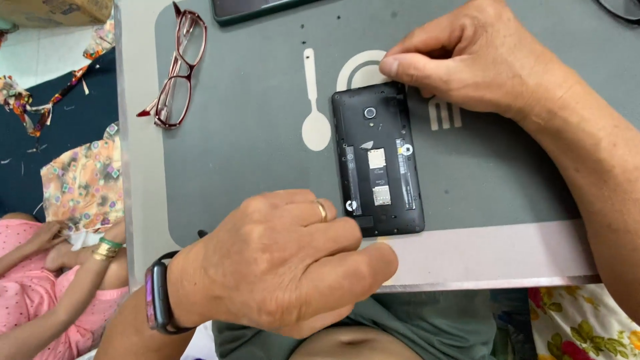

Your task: Using a small screwdriver to carefully pry the back cover off a mobile phone.

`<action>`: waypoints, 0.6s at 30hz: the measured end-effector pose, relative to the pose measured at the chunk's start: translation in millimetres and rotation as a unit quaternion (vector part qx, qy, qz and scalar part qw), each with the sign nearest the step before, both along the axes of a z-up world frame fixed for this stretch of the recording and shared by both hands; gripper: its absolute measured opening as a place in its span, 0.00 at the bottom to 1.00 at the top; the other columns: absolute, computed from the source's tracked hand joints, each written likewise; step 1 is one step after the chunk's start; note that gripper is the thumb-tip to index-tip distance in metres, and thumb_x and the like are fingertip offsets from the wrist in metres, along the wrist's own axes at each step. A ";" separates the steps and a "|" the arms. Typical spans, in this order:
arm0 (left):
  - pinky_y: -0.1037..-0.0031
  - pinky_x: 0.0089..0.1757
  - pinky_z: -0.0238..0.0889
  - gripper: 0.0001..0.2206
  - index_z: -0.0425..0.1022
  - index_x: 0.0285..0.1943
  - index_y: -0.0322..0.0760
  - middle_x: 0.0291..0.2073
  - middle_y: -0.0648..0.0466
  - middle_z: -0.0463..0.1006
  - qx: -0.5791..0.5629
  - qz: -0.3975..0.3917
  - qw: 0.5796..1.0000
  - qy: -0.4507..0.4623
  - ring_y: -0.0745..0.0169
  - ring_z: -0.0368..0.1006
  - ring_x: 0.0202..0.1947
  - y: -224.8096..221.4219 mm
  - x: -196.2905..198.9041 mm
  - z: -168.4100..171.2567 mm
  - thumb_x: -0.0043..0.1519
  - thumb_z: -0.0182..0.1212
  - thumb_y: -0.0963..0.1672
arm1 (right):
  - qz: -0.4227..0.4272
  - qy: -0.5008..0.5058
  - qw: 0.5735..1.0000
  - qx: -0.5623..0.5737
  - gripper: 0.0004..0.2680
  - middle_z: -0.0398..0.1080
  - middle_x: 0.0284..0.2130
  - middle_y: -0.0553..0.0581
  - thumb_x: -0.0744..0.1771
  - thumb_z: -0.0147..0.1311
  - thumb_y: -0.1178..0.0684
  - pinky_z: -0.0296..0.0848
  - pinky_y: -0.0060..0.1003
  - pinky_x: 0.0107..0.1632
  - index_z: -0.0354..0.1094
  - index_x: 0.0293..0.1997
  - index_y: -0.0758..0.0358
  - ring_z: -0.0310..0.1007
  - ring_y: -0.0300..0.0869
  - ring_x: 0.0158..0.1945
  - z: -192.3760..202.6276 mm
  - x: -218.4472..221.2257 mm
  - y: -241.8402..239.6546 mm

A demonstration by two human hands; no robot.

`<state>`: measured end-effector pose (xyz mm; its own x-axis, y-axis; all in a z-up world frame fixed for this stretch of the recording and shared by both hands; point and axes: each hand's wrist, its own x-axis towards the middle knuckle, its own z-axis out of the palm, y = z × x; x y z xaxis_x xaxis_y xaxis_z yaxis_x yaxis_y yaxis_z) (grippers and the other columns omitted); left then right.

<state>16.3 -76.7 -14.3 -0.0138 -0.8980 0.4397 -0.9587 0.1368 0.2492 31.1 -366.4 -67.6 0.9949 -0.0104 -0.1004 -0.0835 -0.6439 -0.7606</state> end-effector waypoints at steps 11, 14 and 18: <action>0.61 0.36 0.64 0.11 0.71 0.65 0.36 0.41 0.50 0.72 0.100 -0.019 0.986 0.133 0.49 0.65 0.32 4.0 6.8 9.2 0.76 0.46 0.38 | -0.040 0.029 0.998 0.028 0.06 0.69 0.23 0.45 0.75 0.62 0.48 0.60 0.26 0.33 0.83 0.45 0.52 0.63 0.29 0.28 -11.2 -2.2 -1.7; 0.61 0.46 0.70 0.17 0.69 0.66 0.33 0.49 0.49 0.77 0.137 -0.056 0.968 0.203 0.48 0.74 0.47 9.3 9.4 12.0 0.72 0.41 0.34 | -0.034 0.035 0.999 0.003 0.07 0.71 0.27 0.44 0.76 0.59 0.47 0.63 0.27 0.37 0.81 0.45 0.51 0.67 0.30 0.32 -8.4 -3.6 2.4; 0.60 0.48 0.79 0.19 0.66 0.75 0.37 0.57 0.51 0.85 0.127 -0.059 0.967 0.214 0.48 0.87 0.56 21.9 11.3 1.3 0.75 0.48 0.35 | -0.010 0.059 0.994 -0.093 0.21 0.68 0.23 0.50 0.79 0.54 0.38 0.65 0.40 0.34 0.68 0.29 0.57 0.64 0.40 0.26 -26.4 4.6 -13.2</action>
<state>27.7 -54.8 -13.0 0.0110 -0.9811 0.1930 -0.7411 0.1216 0.6603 35.7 -379.6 -94.0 0.9756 -0.0591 -0.2113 -0.1795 -0.7691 -0.6134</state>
